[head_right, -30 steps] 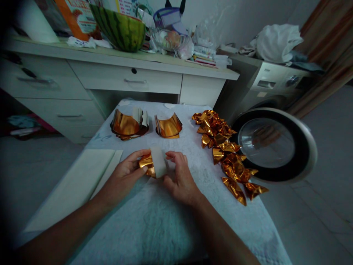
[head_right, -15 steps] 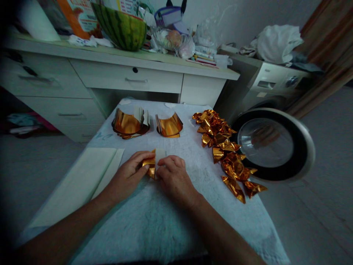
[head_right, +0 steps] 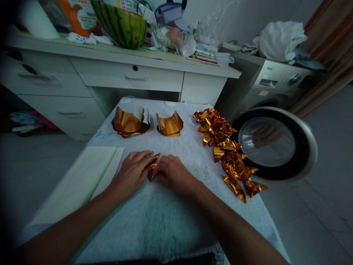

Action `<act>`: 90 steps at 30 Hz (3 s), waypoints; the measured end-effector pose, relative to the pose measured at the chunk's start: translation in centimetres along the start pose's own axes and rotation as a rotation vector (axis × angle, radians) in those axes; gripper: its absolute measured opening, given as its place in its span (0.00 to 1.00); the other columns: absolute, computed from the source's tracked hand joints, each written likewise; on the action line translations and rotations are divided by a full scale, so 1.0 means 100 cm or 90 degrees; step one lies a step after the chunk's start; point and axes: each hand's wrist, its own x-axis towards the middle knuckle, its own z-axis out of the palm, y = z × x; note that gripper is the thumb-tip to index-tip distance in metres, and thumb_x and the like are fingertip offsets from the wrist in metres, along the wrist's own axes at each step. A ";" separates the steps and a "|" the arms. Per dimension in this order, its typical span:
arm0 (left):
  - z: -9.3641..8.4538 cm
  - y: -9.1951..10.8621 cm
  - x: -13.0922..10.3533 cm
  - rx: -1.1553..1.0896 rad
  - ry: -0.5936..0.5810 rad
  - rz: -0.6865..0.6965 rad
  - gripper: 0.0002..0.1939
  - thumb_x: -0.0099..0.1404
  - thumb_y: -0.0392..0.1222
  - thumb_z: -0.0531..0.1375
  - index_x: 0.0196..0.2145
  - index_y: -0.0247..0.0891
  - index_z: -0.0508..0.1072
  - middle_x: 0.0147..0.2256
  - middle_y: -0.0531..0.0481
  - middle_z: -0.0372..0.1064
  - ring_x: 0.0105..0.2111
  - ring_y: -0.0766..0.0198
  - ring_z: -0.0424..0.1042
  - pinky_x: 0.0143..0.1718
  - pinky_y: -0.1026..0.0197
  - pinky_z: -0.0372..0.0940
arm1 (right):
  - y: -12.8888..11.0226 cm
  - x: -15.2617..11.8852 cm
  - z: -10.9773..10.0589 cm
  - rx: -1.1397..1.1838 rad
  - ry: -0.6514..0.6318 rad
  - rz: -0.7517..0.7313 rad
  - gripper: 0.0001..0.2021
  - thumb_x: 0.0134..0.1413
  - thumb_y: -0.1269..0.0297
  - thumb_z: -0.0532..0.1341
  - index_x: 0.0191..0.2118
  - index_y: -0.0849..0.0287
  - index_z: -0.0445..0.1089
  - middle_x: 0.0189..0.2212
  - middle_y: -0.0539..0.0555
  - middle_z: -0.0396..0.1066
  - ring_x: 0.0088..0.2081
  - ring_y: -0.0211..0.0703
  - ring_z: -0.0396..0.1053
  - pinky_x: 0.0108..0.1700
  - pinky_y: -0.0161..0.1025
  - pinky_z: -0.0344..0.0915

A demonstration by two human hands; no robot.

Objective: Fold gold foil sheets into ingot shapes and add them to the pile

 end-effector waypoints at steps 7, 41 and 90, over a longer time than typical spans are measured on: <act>-0.005 0.003 -0.001 -0.070 -0.068 -0.001 0.17 0.65 0.31 0.53 0.48 0.40 0.73 0.43 0.45 0.67 0.43 0.55 0.67 0.47 0.50 0.65 | 0.001 -0.002 0.004 -0.012 0.033 0.084 0.03 0.59 0.69 0.61 0.36 0.57 0.73 0.40 0.53 0.66 0.45 0.46 0.60 0.50 0.46 0.56; -0.015 0.013 -0.003 -0.141 -0.099 0.023 0.09 0.59 0.27 0.54 0.31 0.40 0.65 0.41 0.47 0.67 0.46 0.55 0.65 0.48 0.51 0.62 | 0.002 0.000 0.012 -0.016 0.098 0.132 0.03 0.53 0.69 0.67 0.31 0.57 0.72 0.41 0.53 0.67 0.46 0.46 0.60 0.50 0.47 0.56; -0.018 0.013 -0.006 -0.153 -0.137 0.005 0.06 0.62 0.30 0.53 0.33 0.40 0.66 0.49 0.45 0.64 0.53 0.54 0.62 0.56 0.47 0.60 | 0.001 0.000 0.015 -0.062 0.112 0.168 0.06 0.51 0.67 0.68 0.29 0.57 0.70 0.40 0.52 0.66 0.45 0.46 0.59 0.48 0.46 0.54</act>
